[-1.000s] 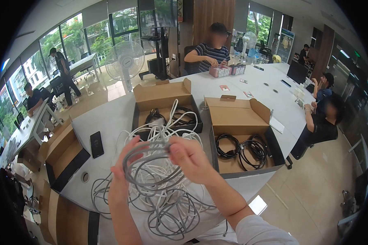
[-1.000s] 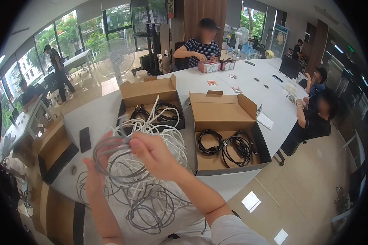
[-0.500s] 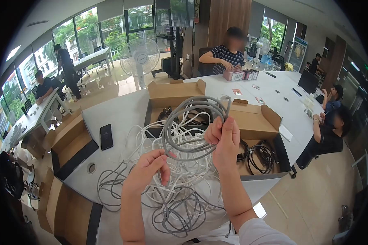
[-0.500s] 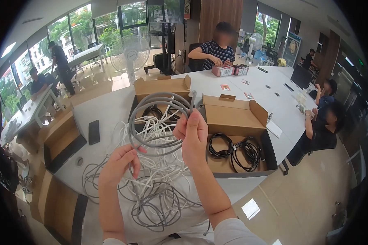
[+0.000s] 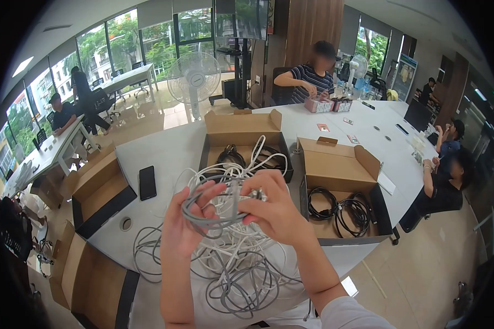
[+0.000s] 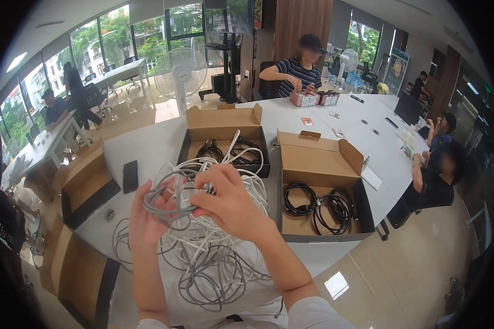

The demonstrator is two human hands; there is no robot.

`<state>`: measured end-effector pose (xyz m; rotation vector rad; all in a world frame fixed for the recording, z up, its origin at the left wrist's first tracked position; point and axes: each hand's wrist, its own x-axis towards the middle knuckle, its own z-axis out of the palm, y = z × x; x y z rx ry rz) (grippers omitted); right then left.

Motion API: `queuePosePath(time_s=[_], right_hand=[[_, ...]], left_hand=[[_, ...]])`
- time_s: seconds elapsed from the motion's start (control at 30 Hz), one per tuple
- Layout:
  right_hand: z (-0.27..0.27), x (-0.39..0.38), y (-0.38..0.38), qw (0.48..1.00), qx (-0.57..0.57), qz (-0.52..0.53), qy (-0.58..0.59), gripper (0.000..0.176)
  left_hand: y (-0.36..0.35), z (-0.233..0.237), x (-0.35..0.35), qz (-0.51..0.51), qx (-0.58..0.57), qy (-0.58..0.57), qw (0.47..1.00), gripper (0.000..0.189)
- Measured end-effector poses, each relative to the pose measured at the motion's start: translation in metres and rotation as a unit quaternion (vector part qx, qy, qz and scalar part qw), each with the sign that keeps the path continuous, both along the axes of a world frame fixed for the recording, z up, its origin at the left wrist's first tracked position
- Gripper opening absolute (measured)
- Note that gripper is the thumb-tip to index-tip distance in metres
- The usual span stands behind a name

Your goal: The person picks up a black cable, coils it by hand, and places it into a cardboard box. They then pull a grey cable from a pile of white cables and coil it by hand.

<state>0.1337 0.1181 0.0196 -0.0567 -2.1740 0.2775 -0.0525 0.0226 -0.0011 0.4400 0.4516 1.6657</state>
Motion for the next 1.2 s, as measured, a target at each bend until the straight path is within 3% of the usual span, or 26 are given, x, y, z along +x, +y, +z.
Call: queuePosePath(time_s=[0.17, 0.27, 0.47, 0.7, 0.73, 0.83, 0.87, 0.97, 1.0, 1.1, 1.2], right_hand=[[-0.002, -0.004, -0.007, 0.995, 0.016, -0.054, -0.080, 0.021], [-0.006, -0.007, -0.004, 0.990, -0.004, -0.051, -0.128, 0.025], [-0.011, 0.001, 0.008, 0.985, -0.091, 0.052, -0.138, 0.047], [-0.018, -0.011, 0.006, 0.940, -0.329, 0.076, 0.049, 0.059], [-0.027, -0.017, 0.007, 0.942, -0.323, 0.066, 0.055, 0.052], [-0.022, -0.016, 0.012, 0.792, -0.557, 0.229, -0.096, 0.037], [-0.015, -0.014, 0.010, 0.791, -0.564, 0.203, -0.125, 0.022], [-0.023, -0.007, 0.023, 0.685, -0.666, 0.292, -0.047, 0.019], [-0.021, -0.007, 0.018, 0.704, -0.660, 0.262, -0.006, 0.019], [-0.014, -0.003, 0.015, 0.668, -0.687, 0.251, 0.136, 0.019], [-0.009, 0.000, 0.016, 0.672, -0.659, 0.261, 0.213, 0.020]], left_hand=[[-0.008, 0.021, -0.010, 0.083, -0.051, -0.079, 0.992, 0.040], [-0.013, 0.007, -0.026, 0.009, 0.049, -0.159, 0.986, 0.049], [-0.023, 0.004, -0.033, 0.042, 0.034, -0.037, 0.998, 0.059], [-0.019, 0.005, -0.015, -0.172, 0.147, 0.056, 0.972, 0.076], [-0.019, 0.005, -0.012, -0.190, 0.150, 0.070, 0.968, 0.078], [-0.019, 0.005, -0.008, -0.175, 0.140, 0.114, 0.968, 0.078], [-0.019, 0.006, -0.008, -0.157, 0.133, 0.129, 0.970, 0.078], [-0.018, 0.015, 0.008, 0.002, 0.069, 0.242, 0.968, 0.079], [-0.016, 0.010, 0.005, 0.008, 0.075, 0.298, 0.952, 0.080], [-0.003, -0.004, 0.005, 0.046, 0.142, 0.490, 0.859, 0.078], [0.001, -0.006, 0.005, 0.029, 0.099, 0.532, 0.840, 0.059]])
